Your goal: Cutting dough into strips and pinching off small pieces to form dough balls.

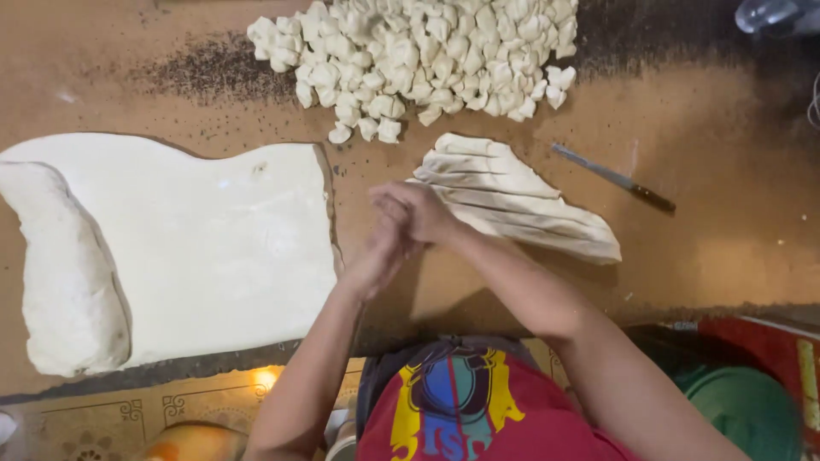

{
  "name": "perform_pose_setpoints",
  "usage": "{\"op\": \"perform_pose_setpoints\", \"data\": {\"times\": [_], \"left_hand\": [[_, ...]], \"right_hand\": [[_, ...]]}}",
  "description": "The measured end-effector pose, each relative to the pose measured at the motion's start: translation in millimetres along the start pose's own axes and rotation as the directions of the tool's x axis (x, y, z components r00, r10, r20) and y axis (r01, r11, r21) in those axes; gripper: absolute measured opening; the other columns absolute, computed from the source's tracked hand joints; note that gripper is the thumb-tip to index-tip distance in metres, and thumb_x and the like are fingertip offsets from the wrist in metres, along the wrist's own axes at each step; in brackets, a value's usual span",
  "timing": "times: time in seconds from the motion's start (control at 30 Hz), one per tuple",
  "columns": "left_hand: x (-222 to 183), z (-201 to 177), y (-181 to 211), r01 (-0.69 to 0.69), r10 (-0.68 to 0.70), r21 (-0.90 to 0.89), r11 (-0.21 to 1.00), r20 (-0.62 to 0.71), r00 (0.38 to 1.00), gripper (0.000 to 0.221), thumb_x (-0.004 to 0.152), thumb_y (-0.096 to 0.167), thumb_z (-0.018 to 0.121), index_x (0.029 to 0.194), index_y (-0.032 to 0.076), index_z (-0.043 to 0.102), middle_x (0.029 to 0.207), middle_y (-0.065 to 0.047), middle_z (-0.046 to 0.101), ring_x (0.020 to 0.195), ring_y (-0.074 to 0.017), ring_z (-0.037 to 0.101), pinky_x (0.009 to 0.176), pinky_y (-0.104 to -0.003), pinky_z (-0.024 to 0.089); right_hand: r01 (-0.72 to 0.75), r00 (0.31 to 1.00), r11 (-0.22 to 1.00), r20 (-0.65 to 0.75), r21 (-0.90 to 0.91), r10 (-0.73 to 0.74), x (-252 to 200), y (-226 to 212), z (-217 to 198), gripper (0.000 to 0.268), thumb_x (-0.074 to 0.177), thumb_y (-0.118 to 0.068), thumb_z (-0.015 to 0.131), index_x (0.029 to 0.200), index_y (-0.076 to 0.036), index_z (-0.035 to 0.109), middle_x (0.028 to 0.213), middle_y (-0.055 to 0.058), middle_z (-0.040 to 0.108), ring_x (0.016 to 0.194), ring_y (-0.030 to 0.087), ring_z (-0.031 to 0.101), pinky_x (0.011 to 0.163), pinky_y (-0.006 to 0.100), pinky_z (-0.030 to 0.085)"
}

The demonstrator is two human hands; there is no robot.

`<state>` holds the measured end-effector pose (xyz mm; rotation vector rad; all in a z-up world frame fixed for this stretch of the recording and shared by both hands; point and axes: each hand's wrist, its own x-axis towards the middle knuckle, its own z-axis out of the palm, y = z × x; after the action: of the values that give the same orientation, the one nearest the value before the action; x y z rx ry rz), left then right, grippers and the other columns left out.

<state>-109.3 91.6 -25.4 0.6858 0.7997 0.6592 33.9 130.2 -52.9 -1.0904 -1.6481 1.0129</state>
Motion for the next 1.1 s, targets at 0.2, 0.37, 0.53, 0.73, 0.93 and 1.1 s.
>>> {"op": "perform_pose_setpoints", "data": {"times": [0.2, 0.37, 0.53, 0.73, 0.93, 1.1], "left_hand": [[-34, 18, 4, 0.027, -0.08, 0.371, 0.928, 0.129, 0.988, 0.064, 0.094, 0.017, 0.073, 0.152, 0.006, 0.049, 0.148, -0.02, 0.058, 0.138, -0.0348, 0.052, 0.113, -0.052, 0.044], [-53, 29, -4, 0.048, -0.032, 0.383, 0.923, -0.047, 0.998, 0.06, 0.09, 0.011, 0.078, 0.146, 0.01, 0.057, 0.134, -0.015, 0.069, 0.127, -0.0268, 0.061, 0.109, -0.048, 0.049], [-70, 35, -32, 0.118, -0.004, 0.447, 0.887, -0.248, 0.969, 0.066, 0.087, 0.017, 0.082, 0.146, 0.005, 0.056, 0.135, -0.023, 0.065, 0.129, -0.034, 0.061, 0.11, -0.047, 0.049], [-32, 112, -5, -0.243, 0.487, 0.846, 0.475, -0.023, 0.873, 0.065, 0.084, 0.024, 0.085, 0.14, 0.001, 0.062, 0.123, -0.024, 0.071, 0.118, -0.0402, 0.066, 0.104, -0.05, 0.053], [-13, 87, 16, -0.636, 0.77, 0.625, 0.453, 0.085, 0.632, 0.039, 0.092, 0.012, 0.076, 0.129, 0.01, 0.065, 0.107, -0.008, 0.07, 0.105, -0.0244, 0.07, 0.091, -0.042, 0.056], [-59, 49, 43, -0.579, 0.675, 0.729, 0.365, 0.221, 0.704, 0.087, 0.087, 0.011, 0.072, 0.157, 0.0, 0.021, 0.134, -0.029, 0.055, 0.12, -0.0465, 0.063, 0.1, -0.058, 0.052]], "right_hand": [[-0.217, 0.871, 0.617, 0.136, -0.756, 0.472, 78, 79, -110, 0.056, 0.092, -0.066, 0.066, 0.139, -0.037, 0.054, 0.133, 0.004, 0.052, 0.132, 0.032, 0.051, 0.106, 0.05, 0.044], [-0.238, 0.875, 0.666, 0.142, -0.707, 0.463, 34, 91, -160, 0.028, 0.092, -0.043, 0.074, 0.11, -0.024, 0.064, 0.122, 0.008, 0.055, 0.126, 0.034, 0.055, 0.103, 0.049, 0.046], [-0.265, 0.962, 0.874, -0.169, -0.407, 0.213, -28, 54, -224, 0.024, 0.097, -0.024, 0.077, 0.103, -0.007, 0.06, 0.105, 0.019, 0.065, 0.11, 0.041, 0.063, 0.097, 0.049, 0.047], [0.272, 0.958, 0.849, 0.049, -0.453, -0.281, -35, -101, -180, 0.013, 0.102, -0.019, 0.073, 0.111, -0.01, 0.072, 0.093, 0.01, 0.065, 0.087, 0.031, 0.068, 0.082, 0.041, 0.056], [0.386, 0.913, 0.869, -0.005, -0.31, -0.408, -39, -158, -123, 0.035, 0.091, -0.039, 0.081, 0.111, -0.013, 0.071, 0.095, 0.006, 0.059, 0.087, 0.026, 0.066, 0.085, 0.037, 0.055], [0.394, 0.888, 0.803, -0.041, -0.447, -0.458, -36, -159, -54, 0.02, 0.091, -0.029, 0.08, 0.09, -0.015, 0.066, 0.098, 0.004, 0.054, 0.096, 0.028, 0.059, 0.096, 0.041, 0.05]]}}
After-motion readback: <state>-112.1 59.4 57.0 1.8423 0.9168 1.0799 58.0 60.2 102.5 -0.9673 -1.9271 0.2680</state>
